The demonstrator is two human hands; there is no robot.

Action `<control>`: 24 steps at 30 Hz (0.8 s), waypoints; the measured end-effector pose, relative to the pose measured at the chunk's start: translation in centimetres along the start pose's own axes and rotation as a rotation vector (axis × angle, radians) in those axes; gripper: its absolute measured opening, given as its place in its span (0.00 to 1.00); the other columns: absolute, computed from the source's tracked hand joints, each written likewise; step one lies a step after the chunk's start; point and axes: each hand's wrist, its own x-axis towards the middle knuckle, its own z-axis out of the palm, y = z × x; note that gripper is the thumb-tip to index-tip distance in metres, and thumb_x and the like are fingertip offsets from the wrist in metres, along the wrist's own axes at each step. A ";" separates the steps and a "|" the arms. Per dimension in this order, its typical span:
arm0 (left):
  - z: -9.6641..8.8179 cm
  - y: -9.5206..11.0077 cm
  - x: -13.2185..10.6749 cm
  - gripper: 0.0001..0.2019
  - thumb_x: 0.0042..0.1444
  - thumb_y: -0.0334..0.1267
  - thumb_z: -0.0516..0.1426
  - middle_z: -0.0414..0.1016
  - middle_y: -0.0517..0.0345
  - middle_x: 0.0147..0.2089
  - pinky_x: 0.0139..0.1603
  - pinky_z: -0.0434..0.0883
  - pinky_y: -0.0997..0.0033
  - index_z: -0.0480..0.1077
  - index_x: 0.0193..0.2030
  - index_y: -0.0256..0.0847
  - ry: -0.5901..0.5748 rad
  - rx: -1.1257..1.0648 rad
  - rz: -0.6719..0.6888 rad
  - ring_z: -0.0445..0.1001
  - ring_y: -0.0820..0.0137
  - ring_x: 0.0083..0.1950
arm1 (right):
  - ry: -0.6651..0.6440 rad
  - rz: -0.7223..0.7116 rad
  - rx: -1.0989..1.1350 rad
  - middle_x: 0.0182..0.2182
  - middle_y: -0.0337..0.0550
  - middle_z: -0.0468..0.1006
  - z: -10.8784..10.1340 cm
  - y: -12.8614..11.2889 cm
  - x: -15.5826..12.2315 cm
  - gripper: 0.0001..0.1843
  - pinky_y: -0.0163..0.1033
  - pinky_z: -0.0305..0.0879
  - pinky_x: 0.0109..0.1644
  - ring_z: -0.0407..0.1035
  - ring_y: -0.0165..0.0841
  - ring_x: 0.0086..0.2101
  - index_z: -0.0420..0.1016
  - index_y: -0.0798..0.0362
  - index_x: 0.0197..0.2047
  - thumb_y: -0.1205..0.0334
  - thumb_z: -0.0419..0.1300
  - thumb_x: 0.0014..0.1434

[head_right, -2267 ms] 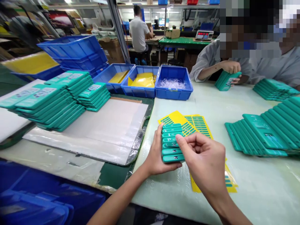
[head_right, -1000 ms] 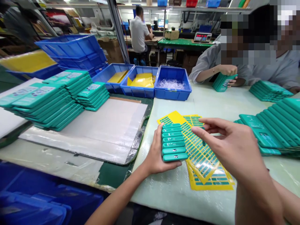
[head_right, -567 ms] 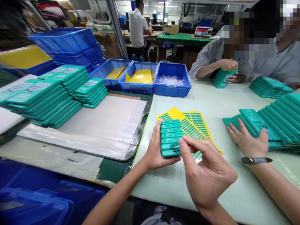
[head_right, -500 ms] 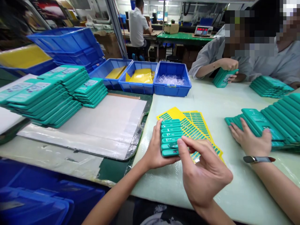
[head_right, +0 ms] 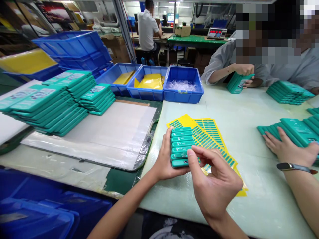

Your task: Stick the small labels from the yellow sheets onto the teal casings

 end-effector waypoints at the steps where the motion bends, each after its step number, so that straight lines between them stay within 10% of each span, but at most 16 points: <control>1: 0.0 0.0 0.0 0.72 0.48 0.66 0.76 0.52 0.36 0.80 0.80 0.62 0.27 0.32 0.85 0.51 0.002 0.000 0.000 0.58 0.36 0.80 | -0.004 -0.004 0.003 0.33 0.40 0.86 0.0 -0.1 0.1 0.03 0.38 0.72 0.33 0.76 0.32 0.31 0.89 0.52 0.40 0.65 0.76 0.61; 11: 0.0 -0.1 0.1 0.72 0.48 0.65 0.76 0.54 0.37 0.78 0.80 0.64 0.29 0.32 0.85 0.52 0.008 -0.005 0.025 0.60 0.37 0.79 | -0.060 0.005 -0.036 0.35 0.39 0.86 -0.1 0.9 -0.3 0.04 0.38 0.72 0.38 0.76 0.31 0.32 0.89 0.50 0.42 0.64 0.75 0.63; 17: 0.0 0.0 0.0 0.72 0.49 0.65 0.75 0.51 0.34 0.81 0.81 0.62 0.28 0.31 0.85 0.50 -0.005 0.015 0.002 0.56 0.35 0.82 | -0.369 -0.107 -0.361 0.24 0.32 0.76 -2.4 1.4 2.9 0.11 0.39 0.62 0.32 0.65 0.29 0.24 0.90 0.47 0.46 0.51 0.73 0.65; 24: -0.3 -0.3 0.0 0.72 0.50 0.69 0.74 0.51 0.33 0.80 0.83 0.59 0.28 0.30 0.85 0.48 -0.020 0.002 0.000 0.54 0.34 0.83 | -0.472 0.072 -0.544 0.41 0.48 0.90 0.4 9.6 11.6 0.12 0.41 0.74 0.46 0.82 0.39 0.38 0.89 0.54 0.45 0.61 0.64 0.66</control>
